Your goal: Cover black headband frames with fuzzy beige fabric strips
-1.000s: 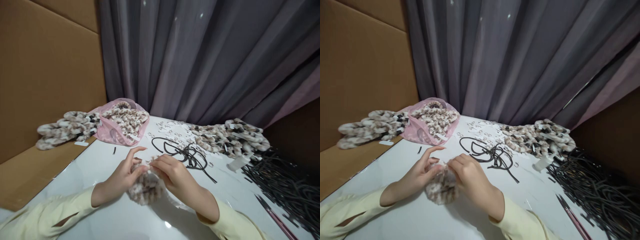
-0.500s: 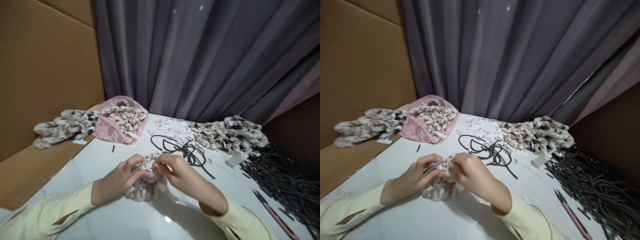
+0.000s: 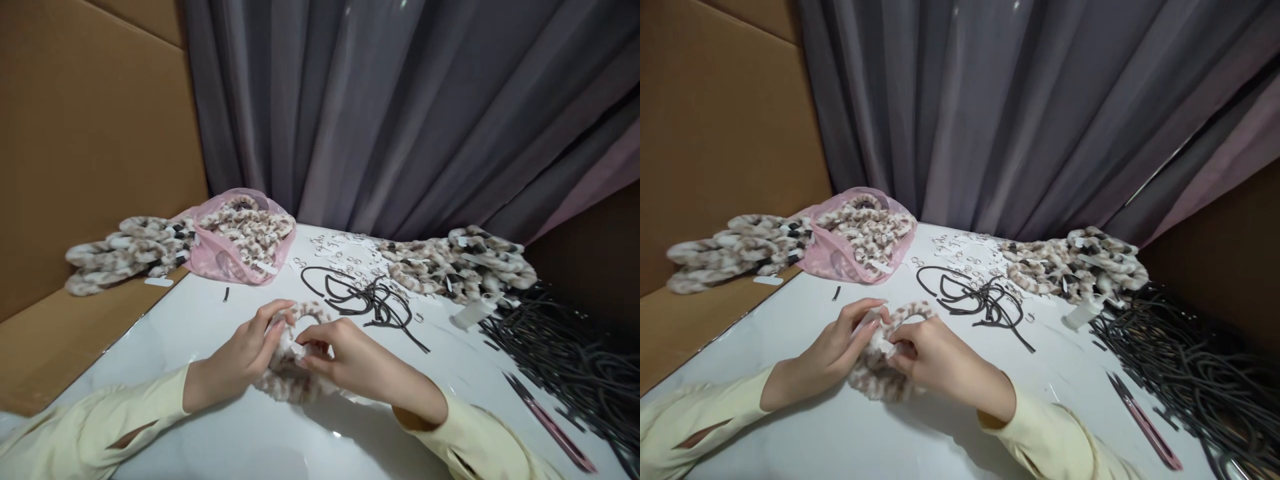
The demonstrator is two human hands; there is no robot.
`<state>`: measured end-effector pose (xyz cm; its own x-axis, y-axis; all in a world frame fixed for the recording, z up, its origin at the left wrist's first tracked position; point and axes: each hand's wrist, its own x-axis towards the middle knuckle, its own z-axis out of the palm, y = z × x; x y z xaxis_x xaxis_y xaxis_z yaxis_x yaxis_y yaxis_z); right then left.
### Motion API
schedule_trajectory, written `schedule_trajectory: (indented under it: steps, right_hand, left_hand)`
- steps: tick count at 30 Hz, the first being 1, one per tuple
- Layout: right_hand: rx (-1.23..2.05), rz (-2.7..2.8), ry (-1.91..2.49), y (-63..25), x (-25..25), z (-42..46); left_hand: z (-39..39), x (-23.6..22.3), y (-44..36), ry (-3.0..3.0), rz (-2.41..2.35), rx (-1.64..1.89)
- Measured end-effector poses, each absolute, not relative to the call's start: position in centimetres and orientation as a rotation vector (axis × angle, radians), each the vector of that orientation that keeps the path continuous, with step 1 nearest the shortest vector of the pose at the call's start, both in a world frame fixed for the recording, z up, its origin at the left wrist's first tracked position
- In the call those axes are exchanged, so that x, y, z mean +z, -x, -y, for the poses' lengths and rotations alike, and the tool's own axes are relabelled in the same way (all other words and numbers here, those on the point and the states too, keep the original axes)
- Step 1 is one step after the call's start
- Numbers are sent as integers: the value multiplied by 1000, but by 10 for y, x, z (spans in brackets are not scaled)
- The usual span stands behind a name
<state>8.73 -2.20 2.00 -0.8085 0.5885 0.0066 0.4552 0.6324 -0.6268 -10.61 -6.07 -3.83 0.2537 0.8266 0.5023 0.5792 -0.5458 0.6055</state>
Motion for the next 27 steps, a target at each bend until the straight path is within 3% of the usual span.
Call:
schedule_trajectory:
  steps: [5, 10, 18, 27]
  right_hand:
    - [818, 2617, 850, -88, 18, 17]
    - [728, 2616, 845, -91, 23, 17]
    - [640, 2603, 810, -88, 23, 23]
    - [463, 2572, 747, -85, 17, 25]
  left_hand:
    - [54, -22, 117, -2538, -1419, 1065]
    - [56, -17, 121, -2485, -1149, 784]
    - [61, -13, 111, -1929, -1350, 869]
    - [61, -13, 108, -1741, -1296, 914]
